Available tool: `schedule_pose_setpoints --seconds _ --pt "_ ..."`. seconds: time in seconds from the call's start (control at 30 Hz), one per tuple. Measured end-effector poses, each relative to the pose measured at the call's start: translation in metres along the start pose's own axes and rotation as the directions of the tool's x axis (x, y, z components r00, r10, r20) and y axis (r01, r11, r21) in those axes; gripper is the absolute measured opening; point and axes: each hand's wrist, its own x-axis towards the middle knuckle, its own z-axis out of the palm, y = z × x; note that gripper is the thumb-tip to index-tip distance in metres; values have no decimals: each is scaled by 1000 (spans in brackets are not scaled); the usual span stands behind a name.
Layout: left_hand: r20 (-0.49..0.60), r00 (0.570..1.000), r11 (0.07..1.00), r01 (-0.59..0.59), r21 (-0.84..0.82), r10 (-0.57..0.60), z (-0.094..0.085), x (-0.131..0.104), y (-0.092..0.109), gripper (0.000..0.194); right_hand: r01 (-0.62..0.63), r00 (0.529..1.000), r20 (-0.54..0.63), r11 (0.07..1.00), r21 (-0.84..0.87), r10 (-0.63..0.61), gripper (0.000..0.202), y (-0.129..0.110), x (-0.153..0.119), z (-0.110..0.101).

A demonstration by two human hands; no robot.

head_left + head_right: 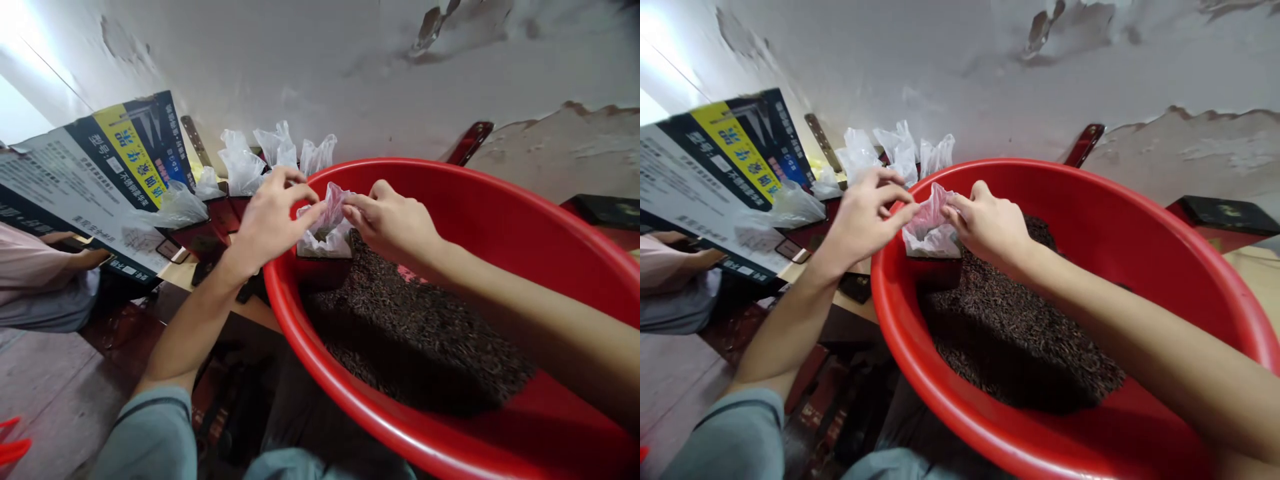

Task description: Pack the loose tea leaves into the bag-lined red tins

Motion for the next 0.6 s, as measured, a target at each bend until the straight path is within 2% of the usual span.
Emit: schedule_pose_setpoints --seconds 0.07,0.13,0.2,0.33,0.43,0.53,0.6 --pt "186 982 999 11 47 -19 8 16 -3 13 -49 997 50 998 -29 51 58 -3 13 -6" --pt "375 922 990 43 134 -91 14 24 -7 18 -63 995 82 998 -17 64 60 1 21 -6" --pt "475 870 978 39 206 -135 13 25 -10 29 -94 985 143 996 12 91 52 9 25 -6" --pt "523 847 976 -30 215 -89 3 19 -15 42 -153 944 297 988 15 141 26 22 23 -12" --pt "556 831 989 -65 129 -18 -3 16 -19 51 -90 946 316 995 48 71 10 20 18 -21" --pt "584 810 992 -111 67 51 -2 18 -23 58 26 958 281 995 92 -51 13 13 16 -24" --pt "643 765 991 -104 84 26 5 21 -23 60 57 947 311 995 87 -81 16 5 19 -21"
